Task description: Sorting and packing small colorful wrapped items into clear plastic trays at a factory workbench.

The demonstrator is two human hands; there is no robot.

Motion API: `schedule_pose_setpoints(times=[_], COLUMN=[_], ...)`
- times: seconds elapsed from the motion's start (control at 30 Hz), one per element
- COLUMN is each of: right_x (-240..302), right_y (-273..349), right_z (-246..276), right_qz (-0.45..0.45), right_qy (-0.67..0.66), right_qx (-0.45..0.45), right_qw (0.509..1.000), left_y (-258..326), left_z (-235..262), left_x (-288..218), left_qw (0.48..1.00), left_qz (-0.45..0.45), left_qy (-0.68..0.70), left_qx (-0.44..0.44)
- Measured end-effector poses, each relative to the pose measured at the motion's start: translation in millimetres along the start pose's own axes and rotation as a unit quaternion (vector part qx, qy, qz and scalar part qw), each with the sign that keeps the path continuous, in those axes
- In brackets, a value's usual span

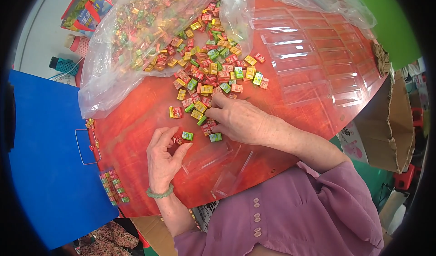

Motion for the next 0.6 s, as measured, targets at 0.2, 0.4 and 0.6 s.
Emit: schedule_pose_setpoints(times=[0.2,0.4,0.6], right_x=[4,2,3], right_y=[-3,-10,-9], right_z=[-3,-4,-2], right_qz=[0.032,0.026,0.038], right_qy=[0.023,0.029,0.025], right_qx=[-0.024,-0.042,-0.028], right_qw=[0.999,0.998,0.999], left_y=[-1,-1,0], left_z=[-8,-16,-10], left_x=[-8,-3,-11], left_qw=[0.998,0.998,0.996], left_qz=[-0.036,-0.031,-0.063], left_qy=[-0.039,-0.050,-0.056], left_qx=[-0.020,-0.010,-0.019])
Point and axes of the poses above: each hand's wrist, its own y-axis away from the middle knuckle, its own z-axis out of the back of the hand, x = y × z, the point moved 10 cm from there along -y, towards the middle knuckle, and after that the axes turned 2 degrees about x, right-handed, at the moved point
